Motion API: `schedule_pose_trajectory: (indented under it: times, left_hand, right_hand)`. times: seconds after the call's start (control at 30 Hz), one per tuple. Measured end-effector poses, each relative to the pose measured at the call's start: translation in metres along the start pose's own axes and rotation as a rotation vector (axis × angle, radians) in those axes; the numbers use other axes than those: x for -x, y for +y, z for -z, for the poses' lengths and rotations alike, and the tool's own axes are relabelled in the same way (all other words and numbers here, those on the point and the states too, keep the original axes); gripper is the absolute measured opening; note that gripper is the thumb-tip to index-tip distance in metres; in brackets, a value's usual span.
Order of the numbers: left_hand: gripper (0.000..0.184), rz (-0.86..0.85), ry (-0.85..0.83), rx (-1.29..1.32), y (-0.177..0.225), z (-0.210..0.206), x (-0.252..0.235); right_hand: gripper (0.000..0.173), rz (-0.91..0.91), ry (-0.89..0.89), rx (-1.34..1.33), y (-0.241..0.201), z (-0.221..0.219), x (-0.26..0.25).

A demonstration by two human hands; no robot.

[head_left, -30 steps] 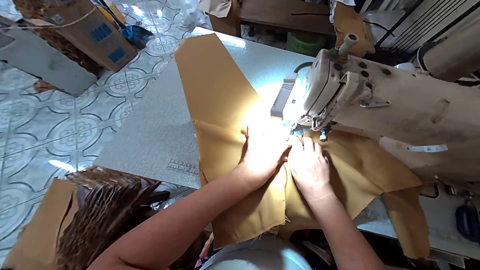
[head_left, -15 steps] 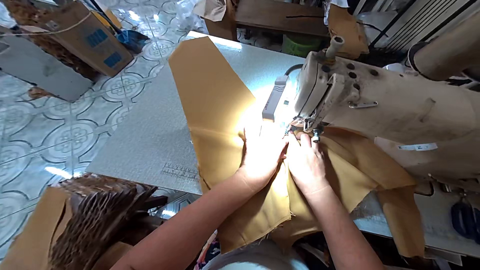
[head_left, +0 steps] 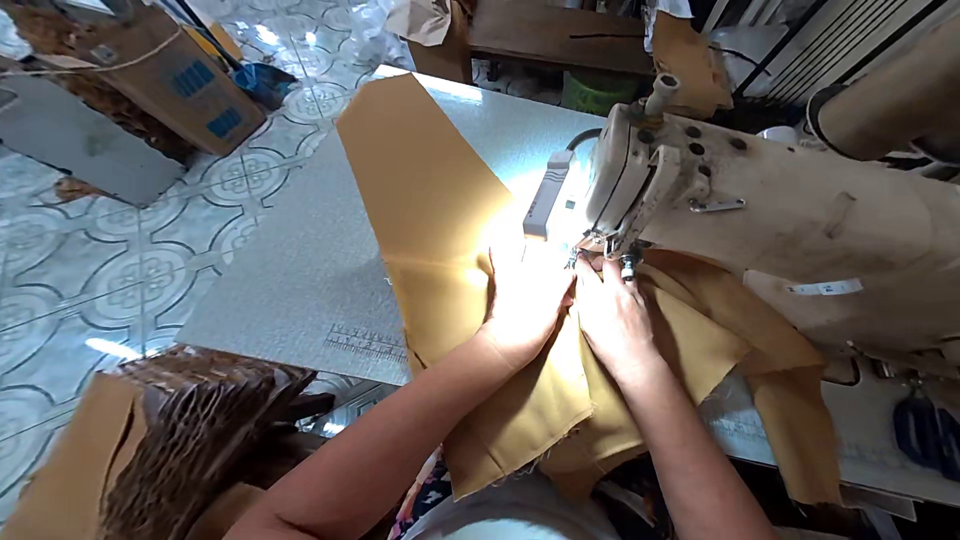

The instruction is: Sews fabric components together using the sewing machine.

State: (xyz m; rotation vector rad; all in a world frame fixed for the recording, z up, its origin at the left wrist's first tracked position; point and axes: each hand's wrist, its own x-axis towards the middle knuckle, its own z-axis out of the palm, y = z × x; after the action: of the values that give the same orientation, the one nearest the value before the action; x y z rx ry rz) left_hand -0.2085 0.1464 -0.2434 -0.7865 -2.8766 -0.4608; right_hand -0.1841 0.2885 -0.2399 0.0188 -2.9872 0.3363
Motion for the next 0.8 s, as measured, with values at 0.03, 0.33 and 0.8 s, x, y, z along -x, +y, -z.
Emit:
schedule_pose_trajectory:
  times: [0.03,0.33,0.8]
  left_hand:
    - [0.030,-0.005,-0.023,0.000,0.001,0.002,0.000]
    - [0.030,-0.189,0.191,0.041,-0.015,-0.012,0.042]
    - [0.033,-0.630,0.018,0.224,-0.061,0.000,0.023]
  right_hand:
    - [0.040,-0.002,-0.005,-0.024,-0.001,0.003,0.005]
    - [0.046,0.092,0.087,0.059,0.003,-0.009,0.068]
    - [0.023,0.242,0.323,-0.128,-0.009,-0.022,0.083]
